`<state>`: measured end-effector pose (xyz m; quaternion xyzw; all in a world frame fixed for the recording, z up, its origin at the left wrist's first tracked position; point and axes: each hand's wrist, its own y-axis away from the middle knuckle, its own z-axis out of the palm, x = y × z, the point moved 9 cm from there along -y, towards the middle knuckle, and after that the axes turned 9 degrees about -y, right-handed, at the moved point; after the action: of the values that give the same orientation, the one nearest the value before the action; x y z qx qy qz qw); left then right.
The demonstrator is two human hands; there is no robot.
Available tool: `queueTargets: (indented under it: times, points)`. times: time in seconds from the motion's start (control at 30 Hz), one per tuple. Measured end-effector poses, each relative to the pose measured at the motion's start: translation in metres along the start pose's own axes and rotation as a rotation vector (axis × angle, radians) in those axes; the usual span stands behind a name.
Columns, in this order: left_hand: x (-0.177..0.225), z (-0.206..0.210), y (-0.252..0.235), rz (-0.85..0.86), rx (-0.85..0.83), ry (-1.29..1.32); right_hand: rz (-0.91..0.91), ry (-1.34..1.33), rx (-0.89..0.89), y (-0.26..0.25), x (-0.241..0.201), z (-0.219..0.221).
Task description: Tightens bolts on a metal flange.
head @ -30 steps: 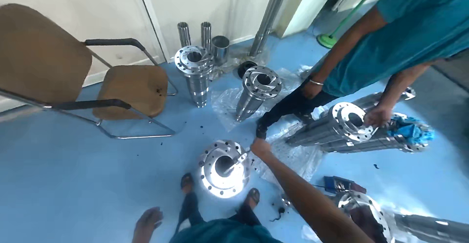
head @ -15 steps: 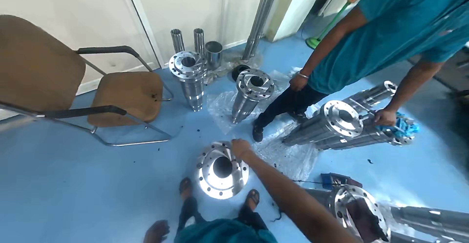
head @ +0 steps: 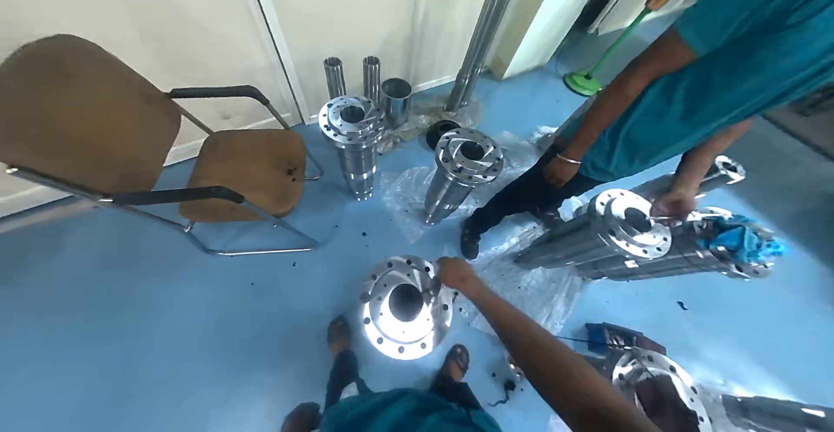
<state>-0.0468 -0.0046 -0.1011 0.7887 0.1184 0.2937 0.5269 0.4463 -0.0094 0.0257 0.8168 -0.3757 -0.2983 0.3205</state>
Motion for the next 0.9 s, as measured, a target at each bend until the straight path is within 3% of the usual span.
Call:
queueTargets:
  times: [0.07,0.13,0.23,0.33,0.4,0.5,0.57,0.63,0.7,0.77,0.87,0.9]
  points:
    - [0.003,-0.001,-0.005,0.020,0.035,0.045,0.069,0.073,-0.111,0.018,0.021,0.001]
    - [0.006,-0.001,-0.003,0.008,0.043,0.058,0.069,0.159,-0.279,0.039,0.013,0.021]
    - [0.021,0.001,0.014,-0.074,-0.011,0.031,-0.133,0.141,-0.453,0.044,-0.018,0.067]
    - [0.012,-0.001,-0.014,-0.046,-0.021,-0.001,-0.263,0.048,-0.323,0.033,-0.053,0.069]
    - [0.013,-0.004,-0.027,-0.039,-0.025,0.001,-0.176,-0.012,-0.167,0.018,-0.051,0.046]
    - [0.034,-0.018,-0.037,0.010,0.002,0.029,0.006,-0.068,0.041,0.000,-0.007,-0.001]
    - [0.053,-0.031,-0.035,0.077,0.054,0.094,0.115,-0.012,-0.004,0.003,0.033,-0.006]
    - [0.064,-0.038,-0.033,0.102,0.097,0.166,0.095,0.041,-0.179,0.021,0.053,0.021]
    - [0.058,-0.035,-0.034,0.087,0.103,0.206,-0.053,0.069,-0.341,0.043,0.031,0.067]
    - [0.045,-0.025,-0.036,0.046,0.096,0.195,-0.189,0.064,-0.377,0.054,-0.021,0.092]
    - [0.060,-0.004,0.012,-0.082,-0.037,0.065,-0.215,0.020,-0.224,0.034,-0.072,0.070]
    - [0.078,-0.002,0.033,0.022,-0.153,0.015,-0.175,-0.012,-0.152,0.023,-0.071,0.051]
